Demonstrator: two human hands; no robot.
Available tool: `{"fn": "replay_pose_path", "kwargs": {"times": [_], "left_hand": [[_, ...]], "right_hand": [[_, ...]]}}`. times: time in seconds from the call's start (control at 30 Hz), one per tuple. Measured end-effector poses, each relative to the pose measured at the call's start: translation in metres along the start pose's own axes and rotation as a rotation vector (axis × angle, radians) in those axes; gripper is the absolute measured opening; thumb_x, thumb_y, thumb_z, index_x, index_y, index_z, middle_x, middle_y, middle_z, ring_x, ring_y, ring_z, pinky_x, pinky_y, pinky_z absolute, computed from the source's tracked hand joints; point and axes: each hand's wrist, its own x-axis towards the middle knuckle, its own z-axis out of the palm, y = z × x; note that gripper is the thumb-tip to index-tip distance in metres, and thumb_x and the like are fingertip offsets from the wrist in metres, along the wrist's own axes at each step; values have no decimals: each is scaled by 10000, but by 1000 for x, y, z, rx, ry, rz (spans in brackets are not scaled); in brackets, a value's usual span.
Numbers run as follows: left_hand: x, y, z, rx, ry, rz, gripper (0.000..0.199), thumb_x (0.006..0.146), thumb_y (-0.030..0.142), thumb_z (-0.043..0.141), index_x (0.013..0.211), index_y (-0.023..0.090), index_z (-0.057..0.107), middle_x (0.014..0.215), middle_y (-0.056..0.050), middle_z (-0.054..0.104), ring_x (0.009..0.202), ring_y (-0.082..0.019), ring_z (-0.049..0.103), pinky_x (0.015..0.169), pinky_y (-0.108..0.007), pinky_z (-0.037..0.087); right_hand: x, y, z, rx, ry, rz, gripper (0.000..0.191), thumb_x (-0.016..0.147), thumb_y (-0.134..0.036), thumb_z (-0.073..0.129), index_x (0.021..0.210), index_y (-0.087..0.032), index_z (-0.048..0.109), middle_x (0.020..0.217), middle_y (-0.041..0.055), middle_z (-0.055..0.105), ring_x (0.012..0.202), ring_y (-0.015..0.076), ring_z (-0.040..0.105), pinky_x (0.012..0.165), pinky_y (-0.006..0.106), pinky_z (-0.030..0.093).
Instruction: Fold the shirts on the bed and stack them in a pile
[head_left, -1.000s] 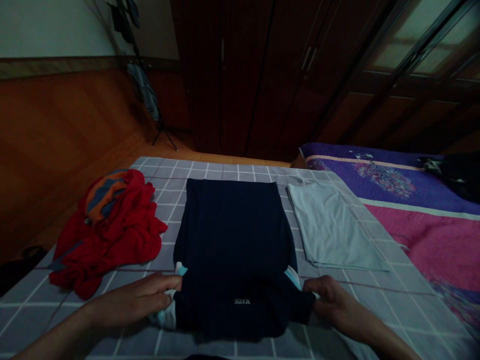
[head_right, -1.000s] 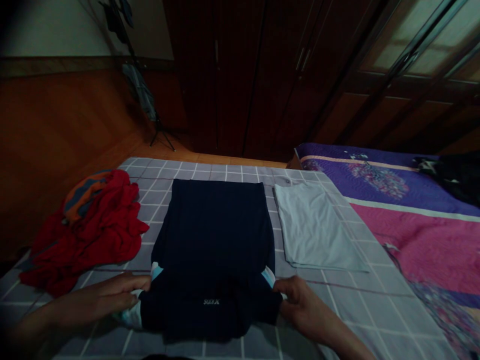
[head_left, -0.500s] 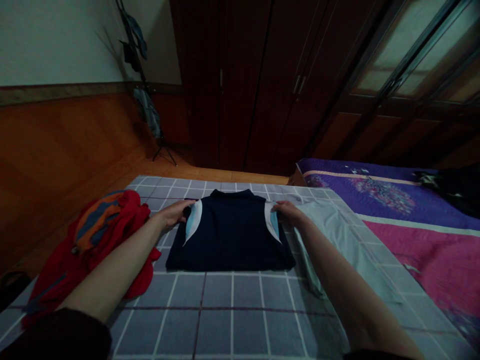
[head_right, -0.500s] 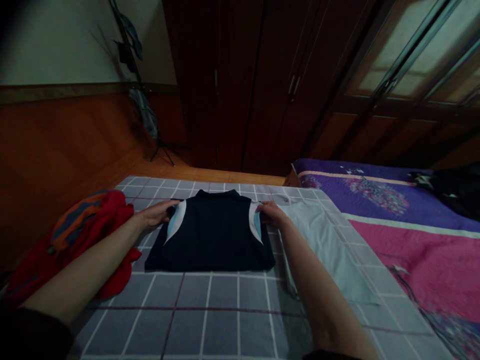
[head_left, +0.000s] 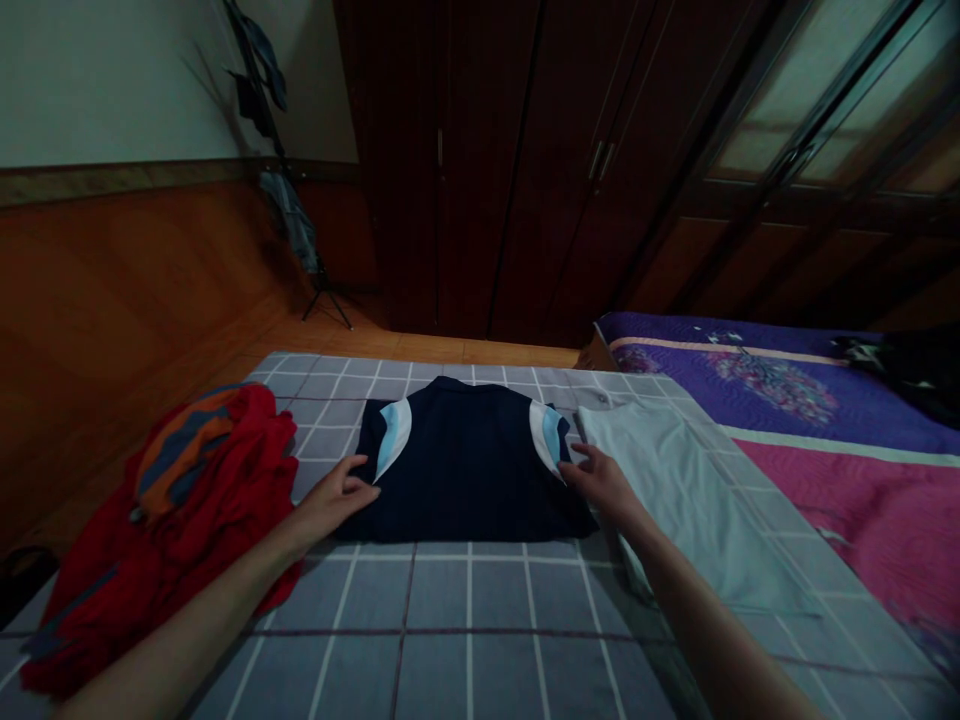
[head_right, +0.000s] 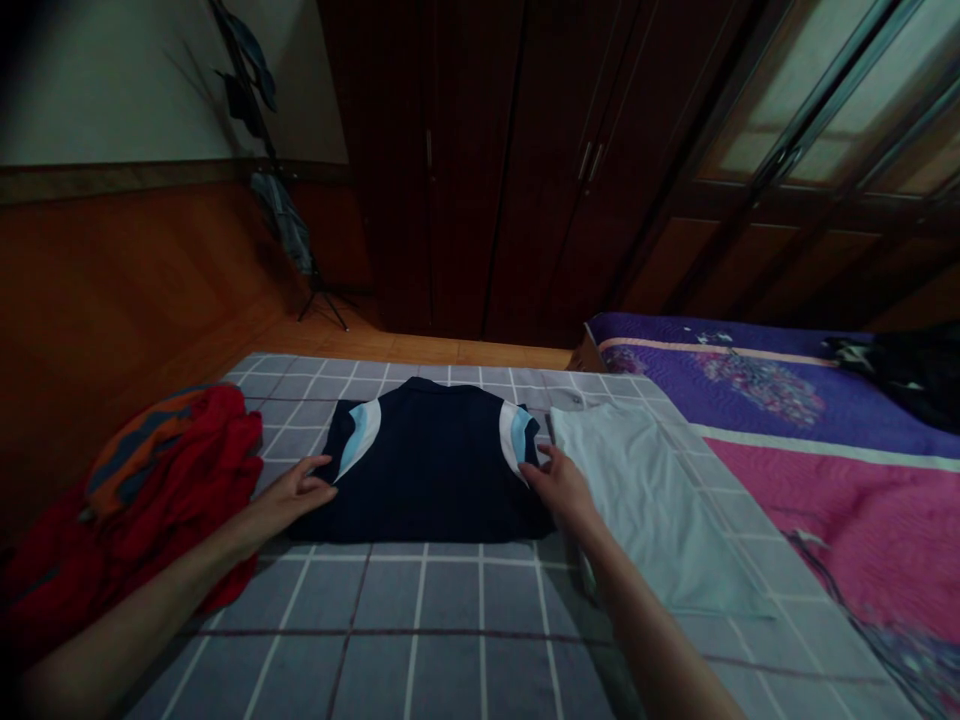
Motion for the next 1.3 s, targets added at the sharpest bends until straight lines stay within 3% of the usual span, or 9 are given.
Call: {"fn": "replay_pose_path", "kwargs": {"times": [0.17, 0.33, 0.53, 0.63, 0.7, 0.8, 0.9, 1.13, 1.3], "left_hand": [[-8, 9, 16, 33, -87, 7, 662, 573, 387, 723, 1136, 123, 494, 825, -48, 685, 760, -238, 664, 682, -325, 497], [-41, 30, 10, -32, -233, -13, 448, 632, 323, 667, 1030, 132, 590, 958, -68, 702, 894, -232, 652, 808, -315, 484], [-85, -7, -9, 127, -367, -2, 431, 717, 372, 633, 1093, 166, 586, 1075, -75, 672, 978, -251, 626, 842, -319, 471], [-88, -30, -14, 284, -297, 4, 533, 746, 453, 613, 1188, 170, 524, 1058, -78, 652, 1017, -260, 598, 834, -315, 460], [-84, -34, -16, 383, -235, 25, 570, 776, 509, 572, 1227, 171, 483, 917, -43, 643, 889, -235, 616, 737, -297, 462], [-73, -27, -13, 438, -111, 84, 550, 797, 558, 509, 1176, 161, 494, 735, 11, 579, 706, -196, 589, 627, -277, 430], [-61, -17, -3, 390, 3, 145, 542, 791, 560, 500, 1149, 153, 478, 715, 17, 576, 663, -187, 580, 602, -274, 423], [-31, -13, 25, 528, 227, 226, 526, 750, 455, 569, 1188, 180, 472, 694, 31, 550, 640, -187, 574, 589, -263, 392], [-27, -14, 23, 593, 225, 208, 464, 737, 316, 567, 1178, 186, 505, 704, 20, 565, 630, -185, 576, 596, -259, 395]], "right_hand": [[-31, 1, 7, -48, -50, -47, 453, 611, -214, 652, 1060, -162, 616, 526, -63, 541, 479, 115, 480, 476, 231, 315], [-60, -3, -14, 36, -126, -72, 474, 634, -310, 596, 1062, -106, 620, 488, -83, 417, 445, 90, 384, 466, 236, 282], [-108, 24, -25, 120, -205, -43, 521, 606, -406, 636, 1034, -108, 609, 499, -87, 401, 455, 88, 374, 473, 244, 279], [-115, 35, -19, 62, -264, -12, 552, 629, -430, 613, 1057, -84, 572, 515, -75, 438, 474, 102, 397, 481, 252, 283], [-112, 36, -18, -12, -253, -28, 585, 685, -469, 573, 1119, -78, 545, 522, -66, 459, 482, 118, 421, 482, 258, 288], [-102, 32, -17, -185, -178, -51, 619, 757, -518, 510, 1200, -86, 511, 564, -29, 539, 525, 158, 505, 506, 276, 325], [-91, 24, -13, -368, -95, -69, 594, 796, -509, 488, 1237, -112, 504, 697, 26, 636, 650, 200, 595, 583, 295, 381], [-67, 3, 9, -605, 89, -116, 526, 851, -412, 481, 1288, -119, 490, 919, 120, 685, 815, 271, 635, 676, 333, 410], [-50, 0, 17, -574, 79, -158, 472, 781, -206, 512, 1247, -143, 549, 1026, 114, 677, 900, 251, 636, 749, 309, 430]]}}
